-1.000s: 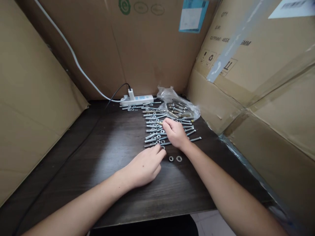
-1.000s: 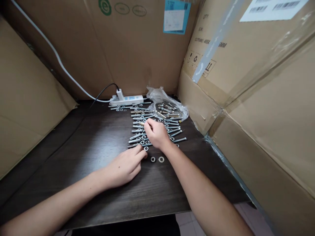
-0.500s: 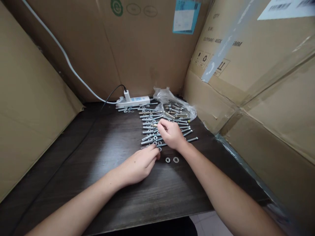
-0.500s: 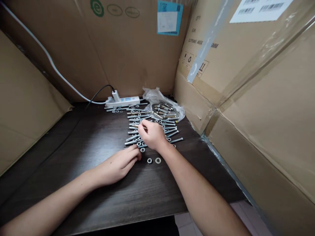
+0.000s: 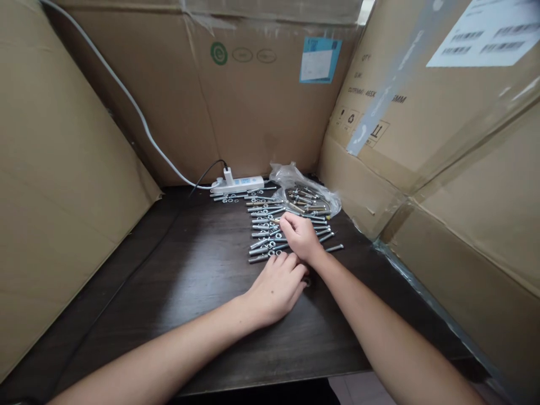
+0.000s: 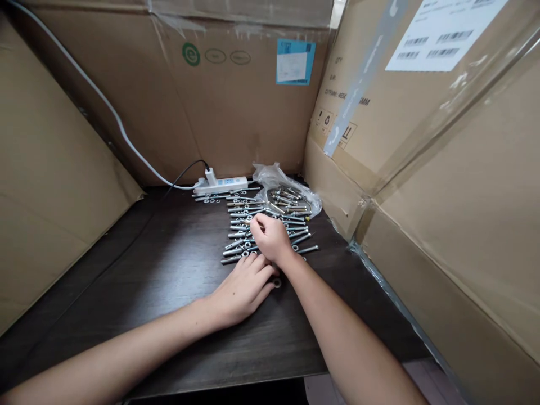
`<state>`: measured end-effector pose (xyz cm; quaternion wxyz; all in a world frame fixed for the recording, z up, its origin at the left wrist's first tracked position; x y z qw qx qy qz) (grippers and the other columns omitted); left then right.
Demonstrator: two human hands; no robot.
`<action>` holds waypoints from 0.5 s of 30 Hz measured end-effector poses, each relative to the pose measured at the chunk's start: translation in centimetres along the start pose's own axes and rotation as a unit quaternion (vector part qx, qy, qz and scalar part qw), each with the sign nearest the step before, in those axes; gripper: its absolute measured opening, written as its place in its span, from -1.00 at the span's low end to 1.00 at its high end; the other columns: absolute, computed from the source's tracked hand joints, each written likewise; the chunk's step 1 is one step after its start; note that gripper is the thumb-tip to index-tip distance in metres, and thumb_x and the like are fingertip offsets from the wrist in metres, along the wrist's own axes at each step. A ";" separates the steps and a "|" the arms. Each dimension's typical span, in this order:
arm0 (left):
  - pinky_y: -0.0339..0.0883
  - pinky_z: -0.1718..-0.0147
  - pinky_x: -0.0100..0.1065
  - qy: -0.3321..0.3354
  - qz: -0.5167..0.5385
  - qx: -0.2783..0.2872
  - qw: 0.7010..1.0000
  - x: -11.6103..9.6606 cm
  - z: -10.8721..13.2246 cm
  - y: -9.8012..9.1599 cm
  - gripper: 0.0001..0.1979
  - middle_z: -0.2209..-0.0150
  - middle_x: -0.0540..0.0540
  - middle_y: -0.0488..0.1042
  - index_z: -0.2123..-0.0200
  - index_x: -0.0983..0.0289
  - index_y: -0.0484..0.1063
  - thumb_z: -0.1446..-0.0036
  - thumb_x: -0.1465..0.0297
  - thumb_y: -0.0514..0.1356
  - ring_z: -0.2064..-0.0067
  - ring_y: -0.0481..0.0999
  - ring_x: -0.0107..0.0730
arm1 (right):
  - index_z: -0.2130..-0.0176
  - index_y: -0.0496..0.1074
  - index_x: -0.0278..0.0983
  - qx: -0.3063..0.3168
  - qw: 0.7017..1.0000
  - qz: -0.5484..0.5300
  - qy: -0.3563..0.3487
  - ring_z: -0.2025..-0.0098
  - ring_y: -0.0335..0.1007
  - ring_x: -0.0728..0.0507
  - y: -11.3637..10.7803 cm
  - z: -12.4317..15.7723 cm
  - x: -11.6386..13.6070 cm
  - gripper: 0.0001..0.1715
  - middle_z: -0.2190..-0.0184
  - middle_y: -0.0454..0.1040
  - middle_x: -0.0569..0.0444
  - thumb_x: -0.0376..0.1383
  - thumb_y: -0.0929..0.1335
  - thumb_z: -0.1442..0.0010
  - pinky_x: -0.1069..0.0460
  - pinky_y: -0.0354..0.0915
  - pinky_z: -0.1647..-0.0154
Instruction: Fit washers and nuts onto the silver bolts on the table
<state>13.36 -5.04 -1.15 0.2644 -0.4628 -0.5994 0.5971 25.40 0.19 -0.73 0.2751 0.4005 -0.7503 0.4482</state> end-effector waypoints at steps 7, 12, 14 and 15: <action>0.15 0.19 -0.20 0.086 -0.078 -0.007 0.993 -1.0 0.9 0.6 -0.82 0.26 0.10 0.38 0.23 0.27 0.35 -0.28 0.42 -0.05 0.17 0.29 -0.25 | 0.56 0.11 -0.25 -0.015 1.000 -0.002 -0.005 0.56 0.02 0.02 -0.1 -0.1 0.0 -0.67 0.65 0.10 0.22 -0.23 0.16 -0.21 0.11 0.01 0.49; 0.12 0.14 -0.20 0.122 -0.058 0.023 0.991 -3.0 4.3 -0.7 -0.81 0.27 0.10 0.41 0.20 0.30 0.34 -0.20 0.31 0.08 0.15 0.31 -0.23 | 0.56 0.12 -0.25 -0.007 1.000 0.009 -0.003 0.55 0.03 0.02 0.1 0.1 0.0 -0.67 0.64 0.10 0.22 -0.24 0.16 -0.21 0.11 0.01 0.49; 0.13 0.16 -0.22 0.132 -0.041 0.038 0.990 -3.5 5.9 -1.0 -0.65 0.22 0.12 0.42 0.16 0.30 0.33 -0.14 0.15 0.13 0.16 0.32 -0.22 | 0.57 0.11 -0.25 -0.001 1.000 0.007 0.000 0.55 0.04 0.02 0.1 0.1 0.1 -0.67 0.63 0.11 0.22 -0.25 0.16 -0.21 0.11 0.01 0.48; 0.14 0.17 -0.23 0.139 -0.040 0.041 0.989 -3.7 6.6 -1.0 -0.61 0.19 0.12 0.42 0.14 0.31 0.32 -0.12 0.12 0.14 0.16 0.33 -0.23 | 0.57 0.11 -0.25 0.002 1.000 0.006 0.002 0.55 0.05 0.02 0.2 0.1 0.1 -0.67 0.63 0.11 0.22 -0.25 0.17 -0.21 0.11 0.02 0.48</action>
Point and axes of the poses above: each hand's wrist, its own z-axis away from the middle knuckle, its own y-axis out of the palm, x = y × z, the point moved 2 cm from there along -z, towards the middle knuckle
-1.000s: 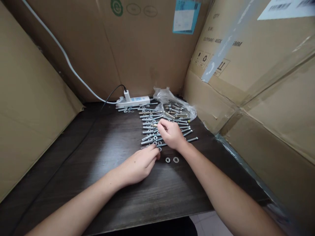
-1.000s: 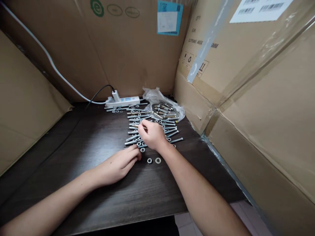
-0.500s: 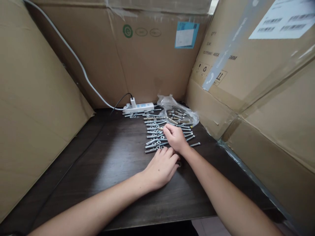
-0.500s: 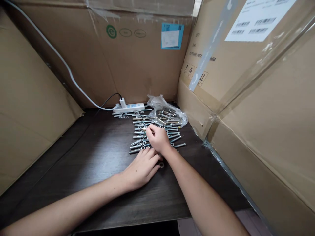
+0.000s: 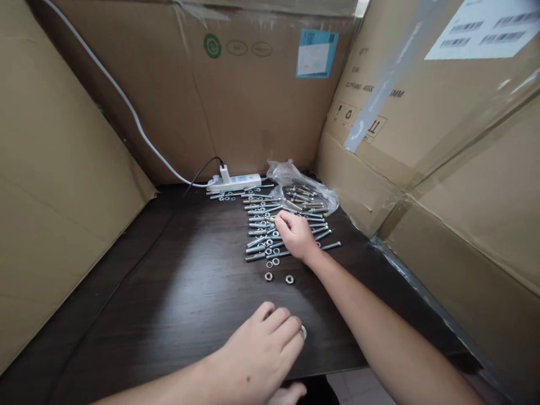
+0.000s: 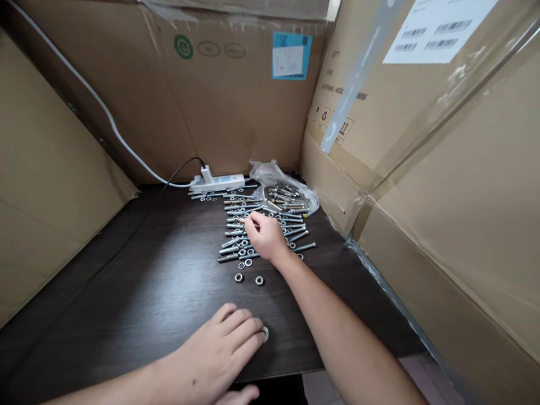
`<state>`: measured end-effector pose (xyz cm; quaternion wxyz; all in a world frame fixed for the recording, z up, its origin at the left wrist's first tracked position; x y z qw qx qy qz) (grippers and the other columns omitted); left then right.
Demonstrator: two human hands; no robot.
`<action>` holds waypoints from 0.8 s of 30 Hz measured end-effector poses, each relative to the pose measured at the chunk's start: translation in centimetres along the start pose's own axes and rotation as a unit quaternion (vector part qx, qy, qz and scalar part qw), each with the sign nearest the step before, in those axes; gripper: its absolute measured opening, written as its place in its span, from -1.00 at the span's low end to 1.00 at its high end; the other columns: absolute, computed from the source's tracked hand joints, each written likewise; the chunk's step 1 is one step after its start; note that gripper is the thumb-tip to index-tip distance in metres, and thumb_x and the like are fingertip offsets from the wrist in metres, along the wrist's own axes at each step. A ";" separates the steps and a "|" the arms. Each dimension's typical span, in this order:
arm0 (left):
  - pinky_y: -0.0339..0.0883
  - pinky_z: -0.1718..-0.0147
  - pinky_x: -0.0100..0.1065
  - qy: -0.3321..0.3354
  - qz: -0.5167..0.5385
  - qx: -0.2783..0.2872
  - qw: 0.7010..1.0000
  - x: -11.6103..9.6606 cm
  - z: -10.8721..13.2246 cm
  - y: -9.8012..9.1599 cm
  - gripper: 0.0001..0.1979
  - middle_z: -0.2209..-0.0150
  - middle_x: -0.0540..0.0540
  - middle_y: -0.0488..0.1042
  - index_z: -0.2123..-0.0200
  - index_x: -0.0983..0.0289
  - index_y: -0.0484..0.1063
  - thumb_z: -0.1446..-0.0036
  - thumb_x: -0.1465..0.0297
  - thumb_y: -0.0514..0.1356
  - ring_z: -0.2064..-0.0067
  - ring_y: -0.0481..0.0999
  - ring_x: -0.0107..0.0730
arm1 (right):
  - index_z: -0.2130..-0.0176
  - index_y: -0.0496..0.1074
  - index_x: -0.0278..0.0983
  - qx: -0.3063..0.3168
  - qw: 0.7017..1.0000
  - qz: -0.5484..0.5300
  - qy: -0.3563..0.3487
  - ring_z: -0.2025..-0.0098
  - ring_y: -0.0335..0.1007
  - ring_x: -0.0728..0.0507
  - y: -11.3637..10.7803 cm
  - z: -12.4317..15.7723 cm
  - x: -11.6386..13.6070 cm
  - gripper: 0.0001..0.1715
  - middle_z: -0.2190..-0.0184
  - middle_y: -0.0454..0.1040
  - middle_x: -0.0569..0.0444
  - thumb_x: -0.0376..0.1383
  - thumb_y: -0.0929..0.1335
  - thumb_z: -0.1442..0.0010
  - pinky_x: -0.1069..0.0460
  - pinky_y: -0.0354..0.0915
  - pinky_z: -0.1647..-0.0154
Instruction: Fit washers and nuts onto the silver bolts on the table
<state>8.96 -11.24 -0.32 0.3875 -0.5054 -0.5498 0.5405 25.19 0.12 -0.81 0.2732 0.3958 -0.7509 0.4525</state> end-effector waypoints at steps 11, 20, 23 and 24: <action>0.17 0.35 -0.35 -0.070 0.165 -0.100 0.979 2.0 2.4 -0.7 -0.91 0.38 0.05 0.36 0.38 0.27 0.24 -0.19 0.50 0.02 0.36 0.30 -0.40 | 0.58 0.15 -0.26 0.009 1.000 -0.006 0.015 0.54 0.04 0.01 0.4 0.1 -0.2 -0.65 0.64 0.10 0.21 -0.23 0.16 -0.20 0.10 0.01 0.48; 0.00 0.63 -0.50 -0.311 0.698 -0.470 0.442 15.6 0.9 -5.6 -0.81 0.64 -0.15 0.04 0.53 0.27 0.17 -0.12 0.40 0.06 0.65 0.06 -0.59 | 0.52 0.22 -0.27 0.142 0.990 -0.008 -0.008 0.59 0.01 0.04 2.2 2.0 2.9 -0.66 0.64 0.11 0.23 -0.14 0.23 -0.21 0.11 -0.04 0.54; -0.09 0.67 -0.51 -0.251 0.661 -0.622 0.336 19.0 -0.4 -6.9 -0.74 0.68 -0.18 -0.10 0.58 0.25 0.06 -0.17 0.42 -0.05 0.70 -0.07 -0.61 | 0.52 0.22 -0.27 0.165 0.986 0.000 -0.008 0.59 0.01 0.04 2.7 2.5 3.3 -0.65 0.64 0.11 0.23 -0.14 0.23 -0.21 0.10 -0.05 0.54; -0.12 0.68 -0.50 -0.251 0.652 -0.637 0.326 19.7 -1.0 -7.0 -0.73 0.69 -0.18 -0.11 0.59 0.25 0.04 -0.17 0.42 -0.06 0.71 -0.09 -0.61 | 0.52 0.22 -0.27 0.166 0.986 -0.001 -0.004 0.59 0.00 0.04 2.8 2.6 3.2 -0.65 0.65 0.11 0.23 -0.14 0.23 -0.22 0.10 -0.05 0.54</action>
Point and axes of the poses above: each hand's wrist, its own z-axis away from the middle knuckle, its own y-axis out of the palm, x = y × z, the point moved 2 cm from there along -z, towards the middle knuckle
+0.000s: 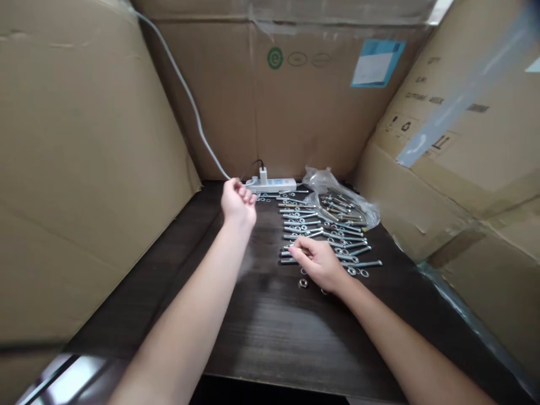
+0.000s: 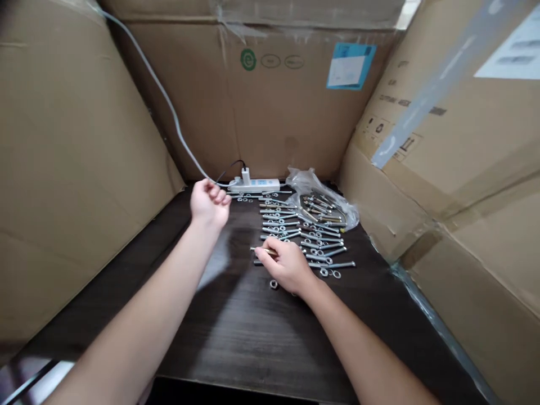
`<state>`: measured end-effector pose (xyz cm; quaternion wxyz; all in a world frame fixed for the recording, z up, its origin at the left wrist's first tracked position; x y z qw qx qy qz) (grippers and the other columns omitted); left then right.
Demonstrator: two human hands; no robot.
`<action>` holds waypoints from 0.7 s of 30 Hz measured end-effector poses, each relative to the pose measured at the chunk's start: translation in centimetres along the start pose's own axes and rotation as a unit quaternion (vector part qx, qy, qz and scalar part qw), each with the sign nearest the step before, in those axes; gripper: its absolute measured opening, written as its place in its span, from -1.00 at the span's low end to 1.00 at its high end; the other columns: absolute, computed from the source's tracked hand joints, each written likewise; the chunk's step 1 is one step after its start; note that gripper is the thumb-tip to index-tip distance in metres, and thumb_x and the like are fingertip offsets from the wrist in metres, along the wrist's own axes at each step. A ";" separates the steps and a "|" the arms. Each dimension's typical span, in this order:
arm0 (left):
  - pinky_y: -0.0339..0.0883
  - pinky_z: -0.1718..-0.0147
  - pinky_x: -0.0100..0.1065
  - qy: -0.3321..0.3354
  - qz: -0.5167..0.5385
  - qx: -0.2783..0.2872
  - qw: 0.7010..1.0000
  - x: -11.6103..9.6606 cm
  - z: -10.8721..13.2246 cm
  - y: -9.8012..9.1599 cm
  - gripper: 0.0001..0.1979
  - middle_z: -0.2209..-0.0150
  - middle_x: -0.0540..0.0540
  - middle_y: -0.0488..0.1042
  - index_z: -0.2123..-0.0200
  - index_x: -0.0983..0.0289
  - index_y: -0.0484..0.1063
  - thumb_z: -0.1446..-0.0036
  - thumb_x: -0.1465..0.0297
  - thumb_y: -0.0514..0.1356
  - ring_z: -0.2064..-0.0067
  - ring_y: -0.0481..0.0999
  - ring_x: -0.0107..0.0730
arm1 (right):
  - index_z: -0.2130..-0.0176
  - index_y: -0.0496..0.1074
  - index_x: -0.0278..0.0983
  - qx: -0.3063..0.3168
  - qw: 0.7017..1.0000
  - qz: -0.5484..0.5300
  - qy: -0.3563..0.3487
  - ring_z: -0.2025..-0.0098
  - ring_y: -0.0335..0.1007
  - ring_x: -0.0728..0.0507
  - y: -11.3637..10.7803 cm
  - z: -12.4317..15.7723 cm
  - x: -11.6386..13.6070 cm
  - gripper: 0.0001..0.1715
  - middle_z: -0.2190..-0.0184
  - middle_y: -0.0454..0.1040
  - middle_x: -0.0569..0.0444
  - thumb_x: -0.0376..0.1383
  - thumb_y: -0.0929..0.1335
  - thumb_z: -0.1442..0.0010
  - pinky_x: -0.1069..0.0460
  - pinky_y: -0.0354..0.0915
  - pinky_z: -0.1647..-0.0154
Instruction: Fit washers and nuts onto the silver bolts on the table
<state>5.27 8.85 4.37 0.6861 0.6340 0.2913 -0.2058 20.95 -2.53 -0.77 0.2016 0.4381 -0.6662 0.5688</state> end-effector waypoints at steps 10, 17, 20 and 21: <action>0.10 0.49 -0.48 0.053 -0.403 0.320 0.856 3.3 4.3 -2.8 -0.75 0.57 -0.08 0.17 0.50 0.29 0.26 -0.19 0.31 0.06 0.52 0.13 -0.54 | 0.50 0.16 -0.24 -0.053 0.998 -0.002 0.023 0.59 0.00 0.02 -0.3 -0.3 -0.5 -0.64 0.65 0.07 0.23 -0.13 0.19 -0.26 0.10 -0.03 0.53; 0.21 0.29 -0.43 0.068 -0.468 0.341 0.813 3.8 4.6 -4.7 -0.74 0.41 0.00 0.35 0.39 0.32 0.35 -0.24 0.28 0.02 0.33 0.32 -0.43 | 0.42 0.20 -0.23 -0.040 0.998 0.025 0.031 0.56 0.13 -0.01 0.3 -0.4 -0.8 -0.70 0.62 0.21 0.21 -0.16 0.14 -0.30 0.09 0.05 0.48; 0.22 0.32 -0.45 0.079 -0.484 0.348 0.799 4.2 5.1 -5.0 -0.73 0.43 -0.01 0.36 0.38 0.31 0.36 -0.25 0.27 0.01 0.35 0.32 -0.44 | 0.42 0.20 -0.23 -0.042 0.998 0.036 0.040 0.57 0.13 -0.01 0.4 -0.5 -1.2 -0.70 0.62 0.21 0.21 -0.15 0.15 -0.30 0.09 0.06 0.48; 0.22 0.33 -0.45 0.088 -0.491 0.350 0.793 4.3 5.2 -5.1 -0.72 0.44 -0.01 0.36 0.38 0.31 0.36 -0.26 0.27 0.00 0.36 0.33 -0.45 | 0.42 0.20 -0.23 -0.042 0.997 0.040 0.043 0.57 0.13 -0.01 0.4 -0.5 -1.3 -0.70 0.62 0.21 0.21 -0.15 0.15 -0.30 0.09 0.06 0.48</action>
Point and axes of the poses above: each hand's wrist, its own z-axis away from the middle knuckle, its own y-axis out of the palm, x = y × z, the point moved 2 cm from there along -z, towards the middle knuckle
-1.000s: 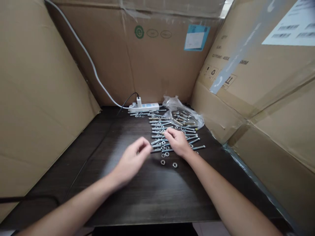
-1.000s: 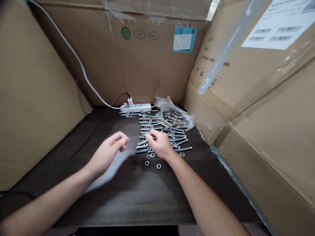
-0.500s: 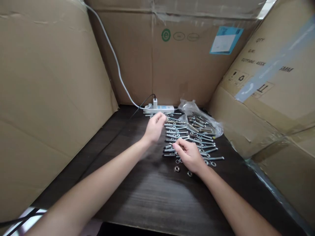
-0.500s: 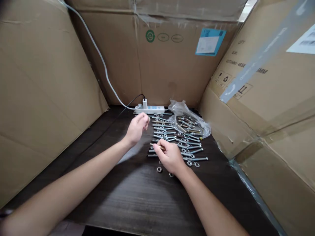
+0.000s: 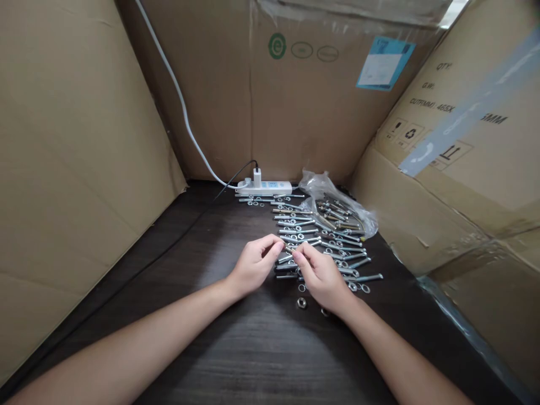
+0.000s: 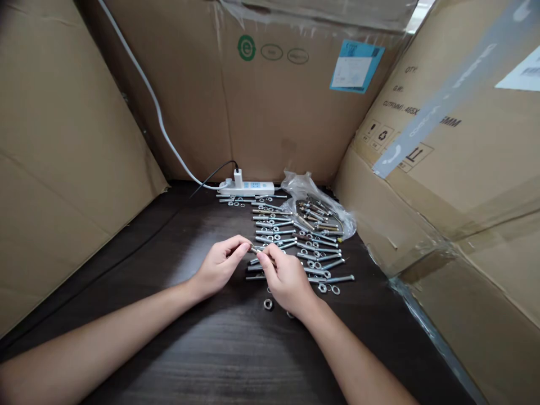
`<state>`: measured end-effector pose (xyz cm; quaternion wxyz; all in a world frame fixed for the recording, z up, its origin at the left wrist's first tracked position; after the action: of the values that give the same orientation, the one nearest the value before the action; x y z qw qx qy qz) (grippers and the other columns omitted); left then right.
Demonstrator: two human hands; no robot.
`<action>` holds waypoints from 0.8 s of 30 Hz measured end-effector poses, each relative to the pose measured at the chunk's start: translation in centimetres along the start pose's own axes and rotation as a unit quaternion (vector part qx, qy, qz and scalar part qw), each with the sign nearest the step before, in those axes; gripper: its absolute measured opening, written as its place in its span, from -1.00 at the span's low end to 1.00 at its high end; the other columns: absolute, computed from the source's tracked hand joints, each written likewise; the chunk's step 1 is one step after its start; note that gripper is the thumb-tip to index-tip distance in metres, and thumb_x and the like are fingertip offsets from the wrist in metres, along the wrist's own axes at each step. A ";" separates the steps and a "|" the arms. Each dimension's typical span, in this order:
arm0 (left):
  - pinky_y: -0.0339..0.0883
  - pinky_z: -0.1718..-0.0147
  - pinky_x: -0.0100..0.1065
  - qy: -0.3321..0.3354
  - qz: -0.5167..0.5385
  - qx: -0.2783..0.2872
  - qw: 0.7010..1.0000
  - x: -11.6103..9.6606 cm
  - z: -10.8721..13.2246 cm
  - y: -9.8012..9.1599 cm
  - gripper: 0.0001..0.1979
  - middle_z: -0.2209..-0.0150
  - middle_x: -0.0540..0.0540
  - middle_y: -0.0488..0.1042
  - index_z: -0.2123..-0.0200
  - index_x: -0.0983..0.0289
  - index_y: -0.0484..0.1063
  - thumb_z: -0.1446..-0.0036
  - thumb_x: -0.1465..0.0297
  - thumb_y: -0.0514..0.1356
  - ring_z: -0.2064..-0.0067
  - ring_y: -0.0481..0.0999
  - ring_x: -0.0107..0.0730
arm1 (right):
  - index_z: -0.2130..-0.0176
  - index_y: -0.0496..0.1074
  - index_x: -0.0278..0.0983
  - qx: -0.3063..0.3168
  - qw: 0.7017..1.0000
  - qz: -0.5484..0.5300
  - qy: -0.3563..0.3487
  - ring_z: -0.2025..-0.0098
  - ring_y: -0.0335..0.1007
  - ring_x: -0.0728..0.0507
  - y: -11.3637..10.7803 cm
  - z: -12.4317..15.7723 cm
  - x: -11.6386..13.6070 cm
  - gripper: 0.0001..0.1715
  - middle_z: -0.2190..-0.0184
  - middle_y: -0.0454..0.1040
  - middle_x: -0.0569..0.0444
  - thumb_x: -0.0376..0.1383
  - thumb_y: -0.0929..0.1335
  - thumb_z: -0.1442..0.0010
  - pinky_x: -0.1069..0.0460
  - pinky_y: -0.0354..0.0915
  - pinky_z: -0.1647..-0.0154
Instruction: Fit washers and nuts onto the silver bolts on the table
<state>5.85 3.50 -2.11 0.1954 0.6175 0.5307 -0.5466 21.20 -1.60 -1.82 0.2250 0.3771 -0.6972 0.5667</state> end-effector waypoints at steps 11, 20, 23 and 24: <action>0.25 0.23 -0.41 0.073 -0.134 0.027 0.988 -0.3 0.4 0.0 -0.75 0.26 0.07 0.46 0.13 0.28 0.34 -0.30 0.39 -0.10 0.25 0.43 -0.40 | 0.43 0.22 -0.24 -0.003 1.000 0.016 0.010 0.59 0.09 0.01 -0.5 -0.1 0.0 -0.68 0.64 0.17 0.22 -0.15 0.16 -0.29 0.09 0.02 0.50; 0.24 0.28 -0.41 0.068 -0.141 0.089 0.984 -0.8 0.3 0.4 -0.76 0.31 0.03 0.41 0.19 0.26 0.33 -0.29 0.31 -0.07 0.31 0.37 -0.42 | 0.29 0.33 -0.24 0.007 0.999 -0.037 -0.003 0.61 0.03 0.01 -1.3 -0.2 0.0 -0.75 0.65 0.15 0.24 -0.16 0.19 -0.27 0.09 -0.02 0.56; 0.24 0.28 -0.40 0.079 -0.145 0.105 0.981 -0.7 0.3 0.5 -0.77 0.31 0.04 0.41 0.19 0.27 0.34 -0.27 0.33 -0.07 0.31 0.37 -0.41 | 0.24 0.36 -0.25 0.024 0.998 -0.063 -0.013 0.61 0.05 0.01 -1.3 -0.3 -0.1 -0.74 0.64 0.17 0.24 -0.14 0.22 -0.24 0.09 0.00 0.58; 0.23 0.31 -0.41 0.080 -0.151 0.106 0.980 -0.6 0.3 0.5 -0.78 0.33 0.04 0.40 0.20 0.27 0.34 -0.26 0.34 -0.06 0.34 0.36 -0.42 | 0.23 0.37 -0.25 0.028 0.997 -0.070 -0.016 0.62 0.06 0.02 -1.3 -0.3 -0.1 -0.74 0.63 0.19 0.23 -0.13 0.24 -0.23 0.10 0.01 0.59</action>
<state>6.24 2.79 -1.81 0.0008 0.5893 0.5711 -0.5715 22.21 -1.42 -1.04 0.2423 0.4401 -0.6561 0.5631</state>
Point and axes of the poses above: each hand's wrist, its own z-axis away from the middle knuckle, its own y-axis out of the palm, x = y × z, the point moved 2 cm from there along -z, towards the middle knuckle
